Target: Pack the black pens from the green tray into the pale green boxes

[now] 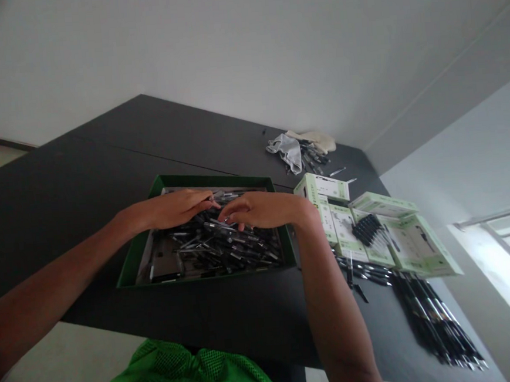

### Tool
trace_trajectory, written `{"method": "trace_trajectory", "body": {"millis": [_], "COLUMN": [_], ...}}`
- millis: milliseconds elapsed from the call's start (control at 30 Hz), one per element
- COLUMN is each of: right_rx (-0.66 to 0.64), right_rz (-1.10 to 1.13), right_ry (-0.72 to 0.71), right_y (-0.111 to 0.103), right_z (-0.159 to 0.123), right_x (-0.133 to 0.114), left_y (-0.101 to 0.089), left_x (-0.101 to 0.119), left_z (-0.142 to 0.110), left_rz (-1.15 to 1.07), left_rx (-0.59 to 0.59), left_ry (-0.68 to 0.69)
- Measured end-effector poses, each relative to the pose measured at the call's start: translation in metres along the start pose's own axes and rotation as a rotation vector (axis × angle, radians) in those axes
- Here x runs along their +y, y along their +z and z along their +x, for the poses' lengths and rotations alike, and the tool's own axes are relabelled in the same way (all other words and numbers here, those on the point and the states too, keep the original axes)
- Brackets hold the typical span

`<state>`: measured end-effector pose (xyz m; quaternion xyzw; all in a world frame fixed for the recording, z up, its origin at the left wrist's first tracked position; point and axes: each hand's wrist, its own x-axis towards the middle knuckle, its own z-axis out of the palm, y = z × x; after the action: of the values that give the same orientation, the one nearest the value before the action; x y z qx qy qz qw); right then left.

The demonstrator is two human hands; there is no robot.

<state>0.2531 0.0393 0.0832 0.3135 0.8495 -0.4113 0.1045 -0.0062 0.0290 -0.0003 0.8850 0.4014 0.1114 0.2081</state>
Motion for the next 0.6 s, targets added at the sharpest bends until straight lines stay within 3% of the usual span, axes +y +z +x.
{"method": "trace_trajectory", "body": {"millis": [133, 233, 400, 467, 600], "right_rx": [0.213, 0.342, 0.298, 0.263, 0.207], "right_rz": [-0.089, -0.266, -0.382, -0.379, -0.360], "right_ry": [0.151, 0.273, 0.386, 0.392, 0.358], "right_y": [-0.015, -0.014, 0.003, 0.007, 0.010], "right_z": [-0.013, -0.004, 0.029, 0.037, 0.039], "right_x": [0.023, 0.035, 0.041, 0.043, 0.046], "left_y": [-0.004, -0.006, -0.007, -0.008, -0.011], "left_x": [0.004, 0.006, 0.007, 0.009, 0.010], "left_z": [-0.002, -0.004, -0.005, -0.005, -0.003], "left_rz": [-0.028, -0.064, -0.057, -0.069, -0.136], "left_rx": [-0.087, -0.118, -0.131, -0.066, 0.179], "left_ry": [-0.015, 0.010, 0.046, 0.059, 0.054]}}
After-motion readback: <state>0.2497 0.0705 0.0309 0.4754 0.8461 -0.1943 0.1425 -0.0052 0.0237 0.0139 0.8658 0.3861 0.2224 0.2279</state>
